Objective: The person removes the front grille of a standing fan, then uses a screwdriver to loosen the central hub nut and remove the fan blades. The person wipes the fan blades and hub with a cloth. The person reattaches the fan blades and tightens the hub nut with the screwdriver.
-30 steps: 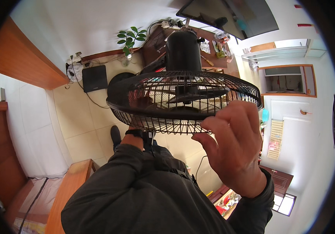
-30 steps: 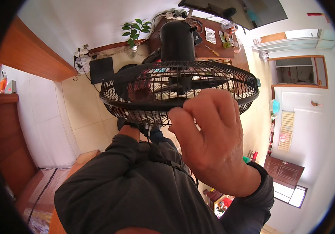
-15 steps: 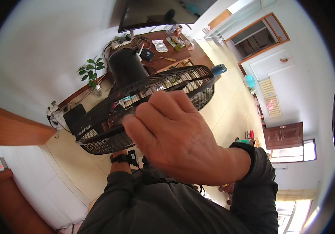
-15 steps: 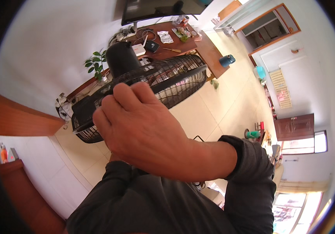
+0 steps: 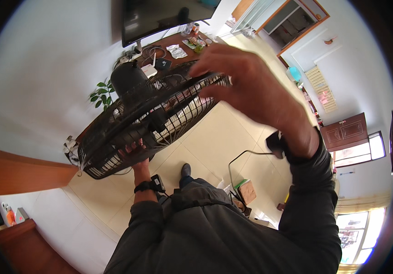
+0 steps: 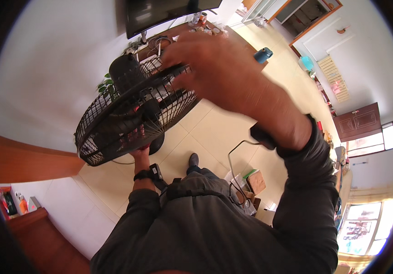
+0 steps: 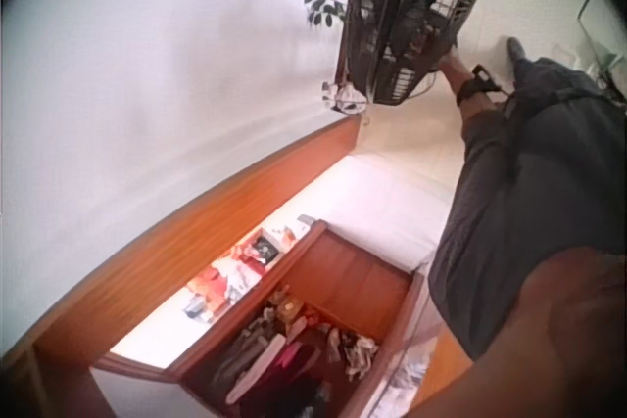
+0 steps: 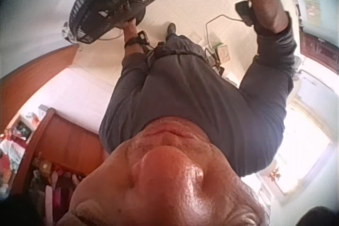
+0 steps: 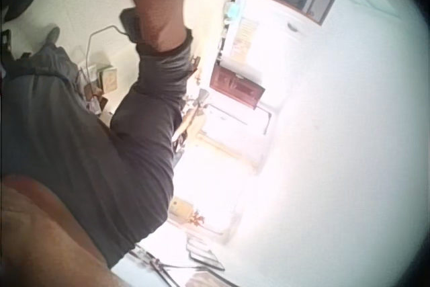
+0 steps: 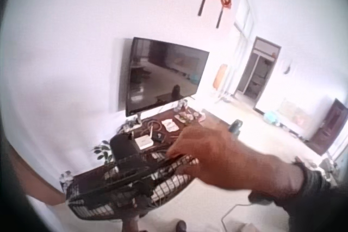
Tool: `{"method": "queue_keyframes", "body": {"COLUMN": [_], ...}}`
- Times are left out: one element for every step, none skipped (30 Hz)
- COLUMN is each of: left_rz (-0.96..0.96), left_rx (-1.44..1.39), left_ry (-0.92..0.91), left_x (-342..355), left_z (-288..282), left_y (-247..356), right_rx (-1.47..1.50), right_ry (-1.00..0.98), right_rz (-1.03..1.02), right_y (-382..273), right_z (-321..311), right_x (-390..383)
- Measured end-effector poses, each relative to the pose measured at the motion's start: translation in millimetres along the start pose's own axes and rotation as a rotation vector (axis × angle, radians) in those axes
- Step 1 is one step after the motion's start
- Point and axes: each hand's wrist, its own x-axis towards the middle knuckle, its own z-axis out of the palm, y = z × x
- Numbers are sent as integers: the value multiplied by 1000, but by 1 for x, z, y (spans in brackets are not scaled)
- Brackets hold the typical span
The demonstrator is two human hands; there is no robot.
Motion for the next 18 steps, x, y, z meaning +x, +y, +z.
{"method": "queue_keyframes", "body": {"left_rz": [-31,-50,-74,-53,-53,2,2,2,4,-20,-41,-47,-29,6,47,23,6,8], "left_rx": [-235,-387,-469,-405,-404,-333,-369,-405,-443,-403,-365,-335,-308,-291,-287,-311,-346,-352], "left_ry": [-44,-61,-13,141,353,188,198,202,205,321,438,564,518,475,347,462,492,503], "left_x": [0,0,-1,2,5,4,4,6,7,6,6,3,1,-1,-1,-2,-2,-2], "left_z": [-3,-6,-11,-14,-19,-21,-23,-23,-21,-18,-14,-8,-3,2,5,6,5,3], "left_y": [-1,-3,-4,-10,-11,-13,-14,-14,-14,-13,-11,-10,-9,-9,-8,-7,-6,-5], "right_rx": [31,82,108,109,105,99,126,191,168,135,74,45,42,12,-21,42,25,7], "right_ry": [-83,-80,-138,-167,-197,-248,-269,-334,-376,-411,-466,-552,-565,-598,-632,-599,-603,-606], "right_rz": [110,49,145,136,110,82,-12,11,-37,-80,-89,-70,-75,-58,-42,-56,-47,-37], "right_y": [13,24,32,38,42,47,49,50,50,49,48,46,44,42,39,35,33,30], "right_z": [-6,-9,-10,-14,-17,-21,-25,-23,-23,-23,-22,-22,-22,-23,-23,-22,-22,-21], "right_x": [-2,-3,-4,-5,-3,1,6,13,19,25,30,37,41,45,49,48,49,48]}}
